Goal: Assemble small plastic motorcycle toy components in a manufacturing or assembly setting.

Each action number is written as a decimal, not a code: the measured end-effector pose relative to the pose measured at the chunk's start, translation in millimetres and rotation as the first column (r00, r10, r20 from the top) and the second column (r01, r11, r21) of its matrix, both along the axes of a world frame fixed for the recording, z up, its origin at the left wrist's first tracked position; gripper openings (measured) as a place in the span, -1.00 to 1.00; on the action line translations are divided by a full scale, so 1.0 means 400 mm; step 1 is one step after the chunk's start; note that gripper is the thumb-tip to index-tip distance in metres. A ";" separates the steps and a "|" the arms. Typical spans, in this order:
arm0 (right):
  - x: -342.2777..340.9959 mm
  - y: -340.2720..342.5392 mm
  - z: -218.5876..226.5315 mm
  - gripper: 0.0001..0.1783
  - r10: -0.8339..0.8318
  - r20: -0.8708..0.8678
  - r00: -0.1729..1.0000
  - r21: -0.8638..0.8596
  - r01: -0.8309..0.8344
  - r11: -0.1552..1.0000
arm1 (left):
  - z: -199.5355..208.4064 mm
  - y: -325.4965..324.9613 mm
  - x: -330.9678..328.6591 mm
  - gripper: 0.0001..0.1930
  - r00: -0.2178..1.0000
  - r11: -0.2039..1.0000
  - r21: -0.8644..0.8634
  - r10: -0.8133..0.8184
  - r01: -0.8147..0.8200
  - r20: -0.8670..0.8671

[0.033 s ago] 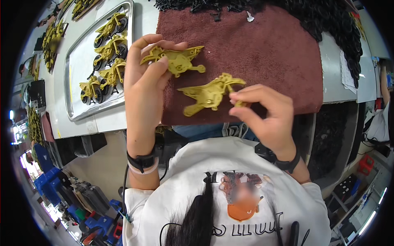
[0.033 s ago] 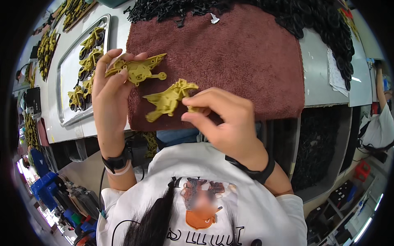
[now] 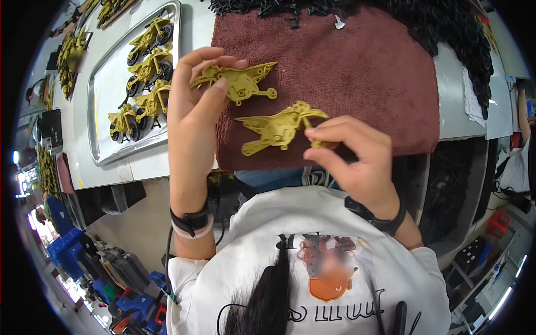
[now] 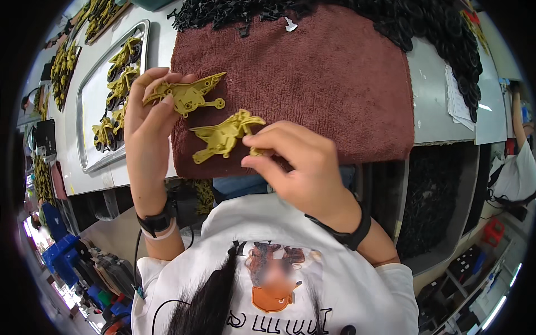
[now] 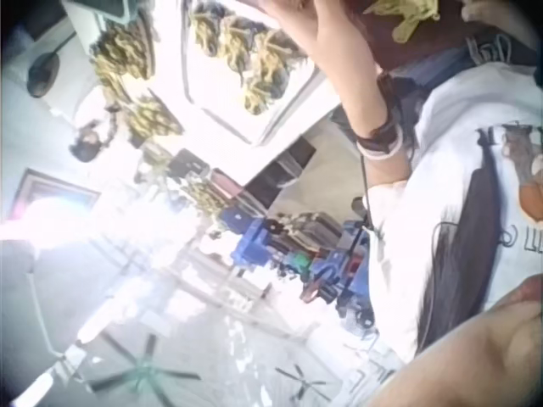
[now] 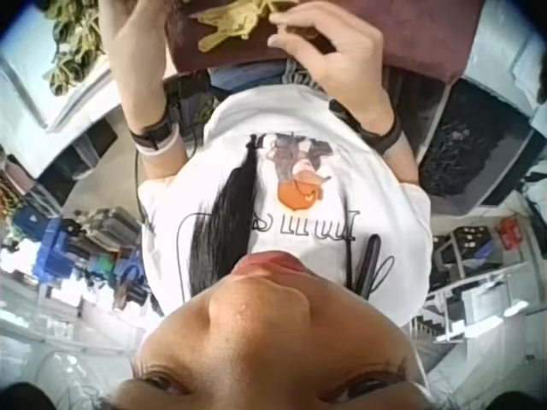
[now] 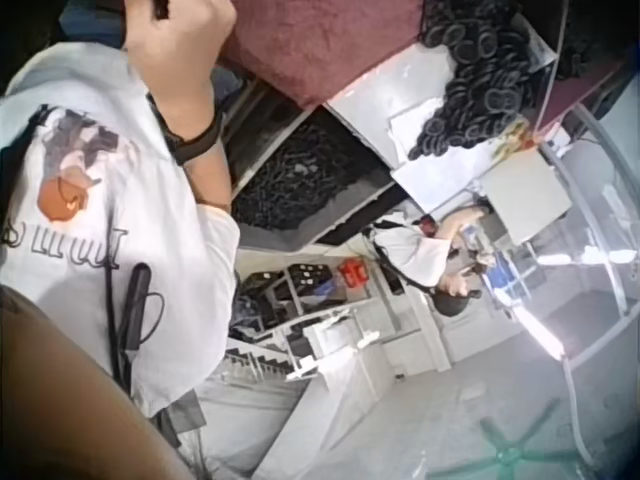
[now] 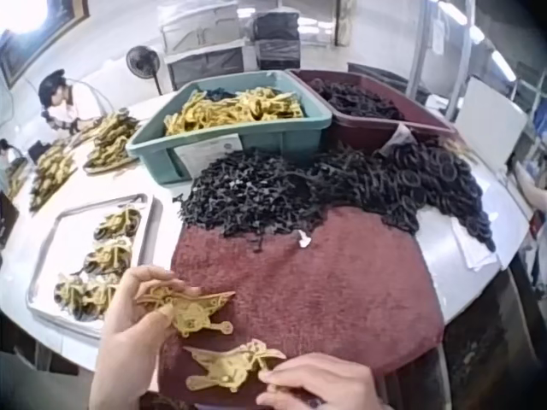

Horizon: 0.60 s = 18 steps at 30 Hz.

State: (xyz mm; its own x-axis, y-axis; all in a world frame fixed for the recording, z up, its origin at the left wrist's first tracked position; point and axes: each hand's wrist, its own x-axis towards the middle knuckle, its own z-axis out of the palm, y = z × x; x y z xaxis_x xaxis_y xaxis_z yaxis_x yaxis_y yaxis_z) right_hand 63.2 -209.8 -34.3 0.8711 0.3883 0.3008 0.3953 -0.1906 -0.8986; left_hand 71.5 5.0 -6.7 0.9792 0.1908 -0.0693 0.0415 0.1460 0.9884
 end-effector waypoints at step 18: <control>0.079 -0.046 0.020 -0.76 0.073 0.205 0.976 -0.221 -0.027 0.975 | 0.510 0.126 0.526 -0.64 0.817 0.651 0.717 -0.254 -0.251 0.517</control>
State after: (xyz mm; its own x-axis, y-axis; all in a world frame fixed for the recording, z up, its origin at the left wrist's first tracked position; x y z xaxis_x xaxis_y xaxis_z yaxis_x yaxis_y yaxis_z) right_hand 94.9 -228.1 -26.3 0.7747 0.5056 0.3799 0.5854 -0.3460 -0.7332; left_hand 281.9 55.3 197.2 0.7882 -0.0753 0.6108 -0.5157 -0.6227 0.5885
